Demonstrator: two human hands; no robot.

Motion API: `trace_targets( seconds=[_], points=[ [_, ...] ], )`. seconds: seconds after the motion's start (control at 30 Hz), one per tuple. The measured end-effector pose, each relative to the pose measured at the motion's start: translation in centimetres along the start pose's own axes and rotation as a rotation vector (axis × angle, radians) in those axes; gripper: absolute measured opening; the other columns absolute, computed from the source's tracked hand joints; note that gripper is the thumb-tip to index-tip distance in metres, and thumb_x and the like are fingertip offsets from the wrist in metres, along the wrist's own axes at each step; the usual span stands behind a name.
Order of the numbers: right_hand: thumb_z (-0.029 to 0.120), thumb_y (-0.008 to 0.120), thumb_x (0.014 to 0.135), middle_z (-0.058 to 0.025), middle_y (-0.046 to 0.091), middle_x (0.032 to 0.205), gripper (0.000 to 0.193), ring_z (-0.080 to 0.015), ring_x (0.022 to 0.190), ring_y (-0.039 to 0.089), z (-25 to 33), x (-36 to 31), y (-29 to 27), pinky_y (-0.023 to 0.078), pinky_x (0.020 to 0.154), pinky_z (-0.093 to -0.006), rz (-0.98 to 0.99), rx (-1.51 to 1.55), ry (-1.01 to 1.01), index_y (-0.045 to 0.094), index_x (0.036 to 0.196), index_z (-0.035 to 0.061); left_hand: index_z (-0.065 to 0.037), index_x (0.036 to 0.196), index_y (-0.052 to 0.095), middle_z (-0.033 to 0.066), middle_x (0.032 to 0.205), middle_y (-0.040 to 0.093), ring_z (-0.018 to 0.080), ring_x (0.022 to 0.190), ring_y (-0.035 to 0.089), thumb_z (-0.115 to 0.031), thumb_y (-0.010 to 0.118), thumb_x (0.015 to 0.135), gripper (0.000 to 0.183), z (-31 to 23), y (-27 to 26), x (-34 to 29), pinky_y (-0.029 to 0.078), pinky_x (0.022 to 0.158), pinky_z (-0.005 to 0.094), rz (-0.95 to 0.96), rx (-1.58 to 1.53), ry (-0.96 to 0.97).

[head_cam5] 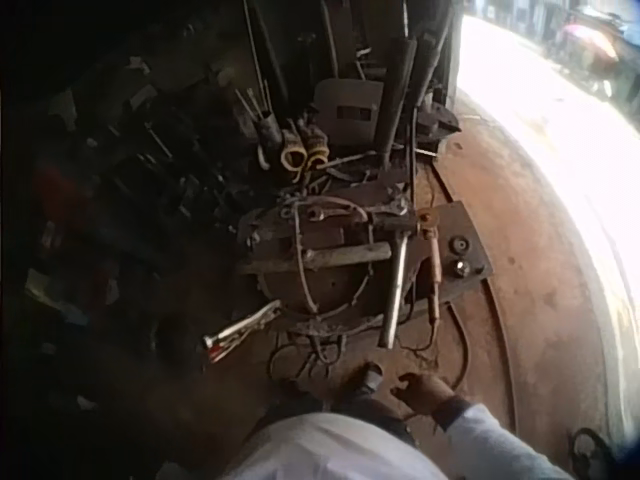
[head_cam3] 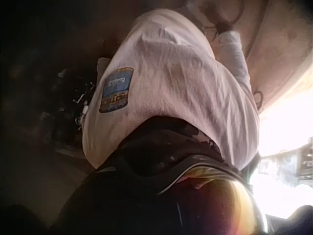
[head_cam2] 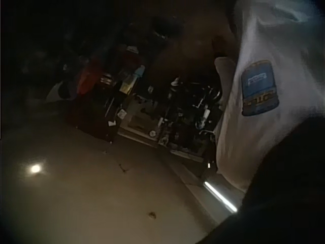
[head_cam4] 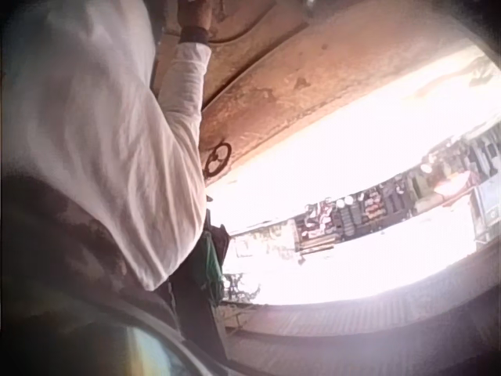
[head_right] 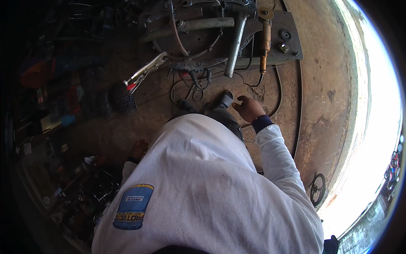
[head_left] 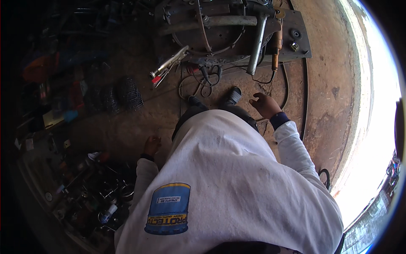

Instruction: The person uses a wrench to tighten bolts on a metal frame, then receives a pair of locking pliers from another person and uses them to secure a metal rod before hammering the assembly.

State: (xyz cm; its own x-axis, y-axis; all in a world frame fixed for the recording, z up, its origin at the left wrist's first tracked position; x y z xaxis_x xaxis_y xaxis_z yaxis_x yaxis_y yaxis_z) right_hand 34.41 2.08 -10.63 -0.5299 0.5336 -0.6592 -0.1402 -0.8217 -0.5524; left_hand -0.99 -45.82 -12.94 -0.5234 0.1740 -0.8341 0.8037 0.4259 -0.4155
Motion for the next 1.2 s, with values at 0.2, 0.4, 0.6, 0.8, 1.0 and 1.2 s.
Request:
trace_targets(
  seconds=[0.2, 0.4, 0.6, 0.8, 1.0, 1.2],
  points=[
    [0.046, 0.058, 0.090, -0.0224, 0.069, 0.099, 0.054, -0.0379, 0.097, 0.066, 1.4, 1.2, 2.6, 0.051, 0.086, -0.0435, 0.142, -0.095, -0.072, 0.059, 0.123, 0.0031, -0.014, 0.116, 0.056, 0.0035, 0.097, 0.061, 0.0156, 0.082, 0.060, -0.034, 0.067, 0.085, 0.039, 6.7, 2.1, -0.8, 0.046, 0.061, 0.0368, 0.063, -0.036, 0.098],
    [0.042, 0.065, 0.088, -0.0201, 0.070, 0.091, 0.054, -0.0326, 0.083, 0.069, 11.3, -1.9, 0.2, 0.054, 0.076, -0.0385, 0.215, 0.165, -0.275, 0.059, 0.121, 0.0001, -0.011, 0.114, 0.054, 0.0017, 0.103, 0.060, 0.0150, 0.088, 0.060, -0.039, 0.063, 0.091, 0.038, -6.5, 3.8, -4.5, 0.047, 0.070, 0.0326, 0.071, -0.236, 0.060],
    [0.039, 0.077, 0.078, -0.0183, 0.063, 0.105, 0.060, -0.0336, 0.092, 0.065, 26.8, -6.7, -6.7, 0.053, 0.078, -0.0413, -0.302, 0.258, -0.870, 0.058, 0.122, 0.0036, -0.009, 0.116, 0.054, 0.0045, 0.107, 0.061, 0.0163, 0.090, 0.062, -0.034, 0.056, 0.098, 0.031, -26.3, 6.6, -6.9, 0.052, 0.075, 0.0304, 0.595, -0.953, 0.309],
    [0.030, 0.083, 0.070, -0.0156, 0.059, 0.117, 0.060, -0.0338, 0.098, 0.062, 33.4, -6.5, -6.4, 0.052, 0.084, -0.0405, -0.511, -0.053, -1.005, 0.060, 0.119, 0.0055, -0.008, 0.118, 0.054, 0.0055, 0.106, 0.060, 0.0164, 0.094, 0.063, -0.032, 0.047, 0.102, 0.030, -35.8, 8.9, -9.6, 0.053, 0.076, 0.0292, 0.947, -1.015, 0.244],
    [0.024, 0.079, 0.071, -0.0113, 0.063, 0.111, 0.041, -0.0328, 0.098, 0.064, 33.6, -6.2, -5.2, 0.054, 0.080, -0.0415, -0.532, 0.113, -0.798, 0.065, 0.107, 0.0107, -0.007, 0.119, 0.052, 0.0046, 0.107, 0.060, 0.0120, 0.097, 0.061, -0.024, 0.043, 0.103, 0.025, -37.3, 9.4, -11.8, 0.054, 0.077, 0.0261, 1.386, -1.081, 0.094],
    [0.015, 0.078, 0.069, -0.0161, 0.065, 0.112, 0.042, -0.0353, 0.106, 0.064, 34.1, -7.1, -3.7, 0.055, 0.084, -0.0412, -0.750, -0.052, -0.750, 0.062, 0.106, 0.0024, -0.011, 0.125, 0.050, 0.0027, 0.108, 0.062, 0.0095, 0.095, 0.064, -0.031, 0.038, 0.105, 0.031, -36.6, 11.2, -11.6, 0.056, 0.076, 0.0265, 1.426, -1.194, -0.023]
  ],
)
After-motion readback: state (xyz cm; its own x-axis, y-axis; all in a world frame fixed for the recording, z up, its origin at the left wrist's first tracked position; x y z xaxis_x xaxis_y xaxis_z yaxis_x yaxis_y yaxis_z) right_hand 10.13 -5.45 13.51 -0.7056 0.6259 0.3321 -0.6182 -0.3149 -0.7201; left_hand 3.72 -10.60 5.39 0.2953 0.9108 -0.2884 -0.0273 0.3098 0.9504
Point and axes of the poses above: each hand's wrist, its own x-axis towards the middle knuckle, its own y-axis out of the palm, z = x × y, the point moved 5 cm from there along x, towards the middle knuckle
